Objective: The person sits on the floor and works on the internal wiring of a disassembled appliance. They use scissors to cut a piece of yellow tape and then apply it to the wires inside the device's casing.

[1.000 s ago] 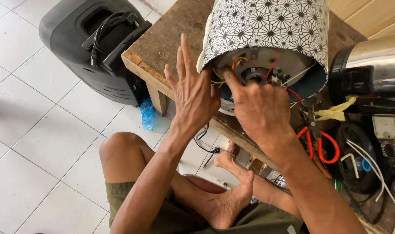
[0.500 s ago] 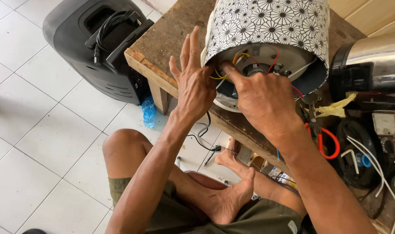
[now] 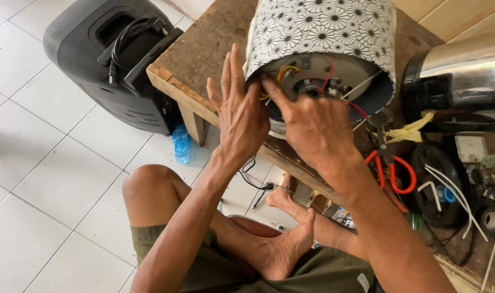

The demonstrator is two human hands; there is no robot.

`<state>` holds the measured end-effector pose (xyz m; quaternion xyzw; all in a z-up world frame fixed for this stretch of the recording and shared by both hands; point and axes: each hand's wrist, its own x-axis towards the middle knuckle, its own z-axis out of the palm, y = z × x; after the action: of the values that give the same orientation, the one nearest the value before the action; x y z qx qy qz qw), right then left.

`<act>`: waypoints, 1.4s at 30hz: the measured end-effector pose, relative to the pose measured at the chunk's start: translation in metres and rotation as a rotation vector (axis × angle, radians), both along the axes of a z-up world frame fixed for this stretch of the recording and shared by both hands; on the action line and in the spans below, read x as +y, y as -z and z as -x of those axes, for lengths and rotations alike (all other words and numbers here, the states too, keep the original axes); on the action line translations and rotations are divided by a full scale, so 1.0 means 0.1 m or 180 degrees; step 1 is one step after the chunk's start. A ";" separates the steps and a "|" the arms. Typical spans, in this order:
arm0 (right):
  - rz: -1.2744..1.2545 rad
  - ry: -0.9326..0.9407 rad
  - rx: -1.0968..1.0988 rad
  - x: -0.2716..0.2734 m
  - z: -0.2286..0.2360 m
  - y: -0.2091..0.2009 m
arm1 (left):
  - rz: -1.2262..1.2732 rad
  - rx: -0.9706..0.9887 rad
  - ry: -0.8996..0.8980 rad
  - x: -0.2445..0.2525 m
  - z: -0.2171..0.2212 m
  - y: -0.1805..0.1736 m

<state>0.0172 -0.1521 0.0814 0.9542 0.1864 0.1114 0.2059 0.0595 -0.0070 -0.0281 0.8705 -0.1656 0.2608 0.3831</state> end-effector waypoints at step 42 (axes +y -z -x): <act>-0.2528 0.1430 -0.2078 -2.86 0.86 0.81 | 0.0988 0.1402 0.1628 -0.61 1.44 0.10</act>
<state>-0.0687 -0.4384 0.0004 0.8907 -0.1510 0.4160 -0.1036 -0.0846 -0.0682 -0.0386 0.7677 -0.2499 -0.0149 0.5898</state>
